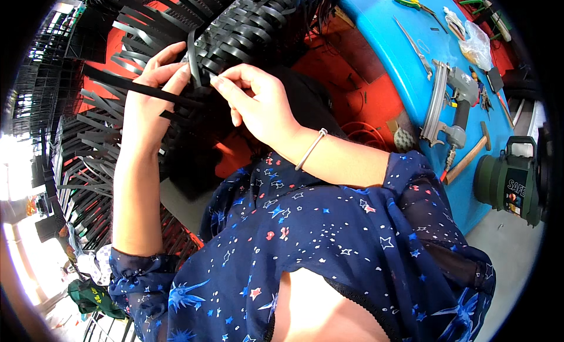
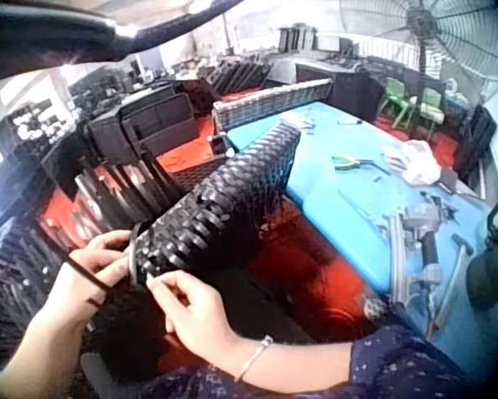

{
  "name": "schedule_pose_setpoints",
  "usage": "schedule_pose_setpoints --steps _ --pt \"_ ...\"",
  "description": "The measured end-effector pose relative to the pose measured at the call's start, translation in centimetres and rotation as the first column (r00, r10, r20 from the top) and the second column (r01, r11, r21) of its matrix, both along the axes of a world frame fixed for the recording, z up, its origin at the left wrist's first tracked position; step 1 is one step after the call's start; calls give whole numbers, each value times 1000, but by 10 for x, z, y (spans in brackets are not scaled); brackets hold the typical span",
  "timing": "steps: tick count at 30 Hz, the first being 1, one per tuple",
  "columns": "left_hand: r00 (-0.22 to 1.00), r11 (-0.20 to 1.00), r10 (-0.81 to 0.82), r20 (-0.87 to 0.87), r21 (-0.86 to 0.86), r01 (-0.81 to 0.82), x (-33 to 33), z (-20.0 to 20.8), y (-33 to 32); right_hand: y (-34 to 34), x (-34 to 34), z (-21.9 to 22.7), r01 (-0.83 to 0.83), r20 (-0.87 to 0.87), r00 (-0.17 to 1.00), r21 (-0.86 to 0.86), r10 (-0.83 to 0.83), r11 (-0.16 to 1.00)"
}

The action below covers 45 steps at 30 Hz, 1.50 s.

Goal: The person weaves black plastic strips into a circular metal frame to create a chair seat. They interlace the strips by hand and periodically use a pneumatic staple gun to secure the woven material to the frame.

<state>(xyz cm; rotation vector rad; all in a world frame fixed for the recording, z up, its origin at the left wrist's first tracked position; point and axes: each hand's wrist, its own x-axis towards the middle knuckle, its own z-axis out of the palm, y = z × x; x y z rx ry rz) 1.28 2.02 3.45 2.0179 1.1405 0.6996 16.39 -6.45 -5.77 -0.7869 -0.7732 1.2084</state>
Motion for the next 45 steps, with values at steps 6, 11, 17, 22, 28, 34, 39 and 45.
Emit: schedule_pose_setpoints --steps 6,11,17,22,28,34,39,45 --pt "992 995 81 95 -73 -74 -3 7 9 -4 -3 -1 -4 -7 1000 -7 4 1000" --pt "991 972 126 50 194 -134 -7 10 21 -23 -6 -4 46 123 991 80 -56 996" --pt "991 912 122 46 390 -131 -4 -4 40 -28 4 -6 1 364 927 225 -86 974" --pt "995 901 89 -42 429 -62 -6 -7 40 -28 8 5 -152 523 852 237 6 960" --pt "999 856 23 35 516 -37 -6 5 6 -27 12 9 -243 698 715 192 42 951" --pt "985 842 -87 -150 518 153 -24 8 -47 -34 17 -14 -343 902 389 330 -187 879" --pt "983 736 22 -184 668 109 -20 -12 -58 -46 22 -33 -394 955 265 234 -135 889" --pt "964 677 187 -188 736 12 -11 -20 -41 -46 27 -29 -432 951 302 202 -70 879"
